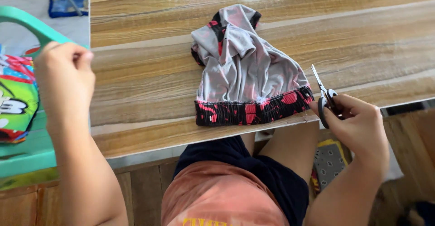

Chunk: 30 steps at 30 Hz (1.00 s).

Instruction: The person uses scissors to trim threads and edges on a pair of patterned shorts, then folds them. They then unfold and fold a second pair of patterned shorts.

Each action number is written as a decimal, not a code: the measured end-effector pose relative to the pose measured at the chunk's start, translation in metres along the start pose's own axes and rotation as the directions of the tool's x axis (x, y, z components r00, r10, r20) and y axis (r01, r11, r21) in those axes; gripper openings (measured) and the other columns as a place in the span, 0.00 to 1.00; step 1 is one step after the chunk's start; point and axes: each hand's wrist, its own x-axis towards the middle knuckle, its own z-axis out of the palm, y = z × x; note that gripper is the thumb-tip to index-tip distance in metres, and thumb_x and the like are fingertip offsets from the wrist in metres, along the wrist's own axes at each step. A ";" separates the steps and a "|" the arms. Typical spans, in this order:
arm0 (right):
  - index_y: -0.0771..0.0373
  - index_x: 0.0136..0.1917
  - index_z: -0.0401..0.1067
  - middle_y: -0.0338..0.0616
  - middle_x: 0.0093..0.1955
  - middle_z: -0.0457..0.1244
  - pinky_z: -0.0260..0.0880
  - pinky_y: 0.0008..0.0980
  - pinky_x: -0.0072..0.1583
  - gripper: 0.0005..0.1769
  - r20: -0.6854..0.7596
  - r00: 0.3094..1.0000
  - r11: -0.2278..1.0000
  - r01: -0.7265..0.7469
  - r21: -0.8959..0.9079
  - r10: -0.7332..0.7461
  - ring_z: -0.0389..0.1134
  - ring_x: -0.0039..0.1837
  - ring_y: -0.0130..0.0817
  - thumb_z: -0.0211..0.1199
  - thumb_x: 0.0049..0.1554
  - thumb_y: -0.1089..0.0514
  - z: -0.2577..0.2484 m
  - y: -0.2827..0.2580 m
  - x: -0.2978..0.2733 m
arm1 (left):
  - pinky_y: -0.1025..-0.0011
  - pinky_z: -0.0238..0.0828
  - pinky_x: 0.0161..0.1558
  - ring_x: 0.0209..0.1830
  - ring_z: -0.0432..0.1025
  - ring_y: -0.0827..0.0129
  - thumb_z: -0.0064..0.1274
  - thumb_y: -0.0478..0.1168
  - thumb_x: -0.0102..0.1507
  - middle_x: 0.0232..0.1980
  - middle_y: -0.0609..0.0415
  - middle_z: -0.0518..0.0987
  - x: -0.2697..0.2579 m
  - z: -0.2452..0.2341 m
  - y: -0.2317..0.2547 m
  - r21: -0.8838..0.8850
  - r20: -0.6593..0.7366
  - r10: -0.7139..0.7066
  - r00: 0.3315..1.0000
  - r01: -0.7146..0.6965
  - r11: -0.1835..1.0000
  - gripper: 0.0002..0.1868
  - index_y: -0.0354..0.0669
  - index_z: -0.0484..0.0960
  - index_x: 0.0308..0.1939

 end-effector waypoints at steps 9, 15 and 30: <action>0.68 0.54 0.79 0.41 0.33 0.65 0.60 0.32 0.38 0.19 -0.111 0.989 0.975 -0.115 -0.189 0.095 0.61 0.35 0.22 0.71 0.58 0.49 0.005 0.020 0.028 | 0.54 0.63 0.65 0.60 0.65 0.44 0.58 0.27 0.64 0.52 0.36 0.77 -0.045 0.007 -0.035 0.140 -0.120 -0.108 0.987 0.124 0.982 0.01 0.32 0.81 0.39; 0.75 0.50 0.81 0.59 0.32 0.63 0.63 0.43 0.38 0.28 -0.193 0.979 0.861 -0.155 -0.485 0.067 0.62 0.32 0.48 0.76 0.63 0.42 -0.008 0.065 0.064 | 0.50 0.62 0.59 0.55 0.66 0.45 0.58 0.25 0.65 0.50 0.38 0.73 -0.022 -0.013 0.100 -0.082 -0.108 0.059 0.992 -0.068 0.994 0.10 0.33 0.77 0.49; 0.70 0.62 0.77 0.59 0.43 0.70 0.70 0.39 0.46 0.24 -0.158 0.979 0.911 -0.178 -0.372 0.127 0.70 0.39 0.40 0.73 0.60 0.52 -0.001 0.049 0.075 | 0.56 0.66 0.55 0.56 0.67 0.52 0.64 0.53 0.52 0.55 0.47 0.74 -0.071 0.052 0.240 -0.335 0.227 0.641 0.733 -0.559 0.758 0.36 0.37 0.77 0.59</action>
